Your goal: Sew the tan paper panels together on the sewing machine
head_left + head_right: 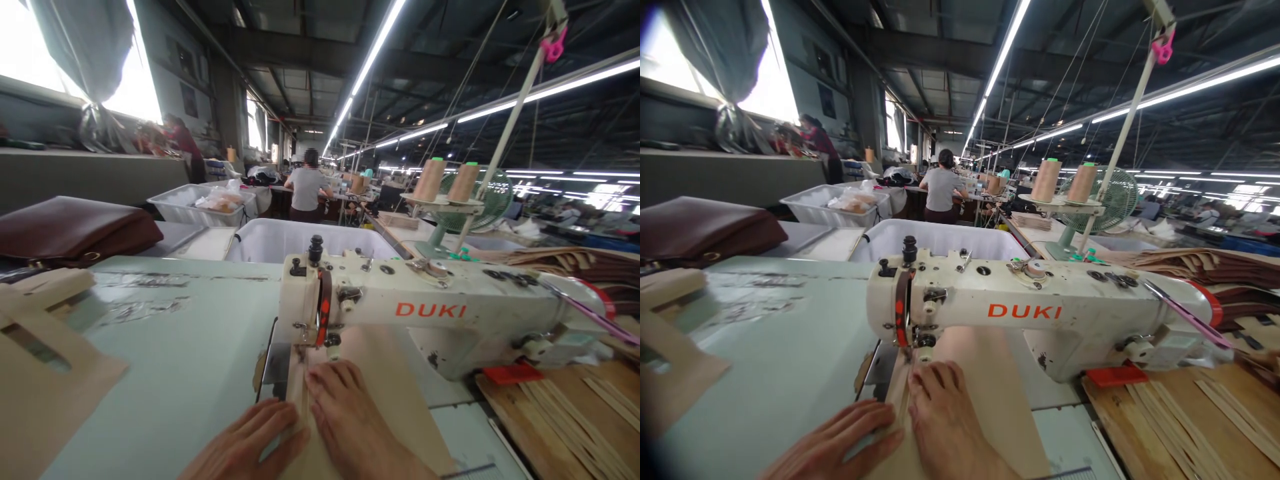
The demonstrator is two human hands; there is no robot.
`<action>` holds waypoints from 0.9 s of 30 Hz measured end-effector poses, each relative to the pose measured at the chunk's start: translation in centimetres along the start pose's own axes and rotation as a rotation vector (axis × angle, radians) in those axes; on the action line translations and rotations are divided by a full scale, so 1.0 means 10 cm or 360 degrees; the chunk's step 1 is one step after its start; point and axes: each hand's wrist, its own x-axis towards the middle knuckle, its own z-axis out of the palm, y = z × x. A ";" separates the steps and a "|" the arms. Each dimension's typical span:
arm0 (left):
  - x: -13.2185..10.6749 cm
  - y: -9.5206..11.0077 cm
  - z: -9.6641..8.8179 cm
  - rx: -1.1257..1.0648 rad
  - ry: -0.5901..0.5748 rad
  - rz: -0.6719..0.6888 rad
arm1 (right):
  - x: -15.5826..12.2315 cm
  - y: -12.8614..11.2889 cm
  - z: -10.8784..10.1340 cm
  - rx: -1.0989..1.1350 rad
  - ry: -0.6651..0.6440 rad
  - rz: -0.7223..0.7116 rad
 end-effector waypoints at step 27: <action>0.15 -0.29 -0.07 -0.0008 -0.0228 -0.0285 | 0.09 0.12 -0.03 0.0321 0.0029 0.0124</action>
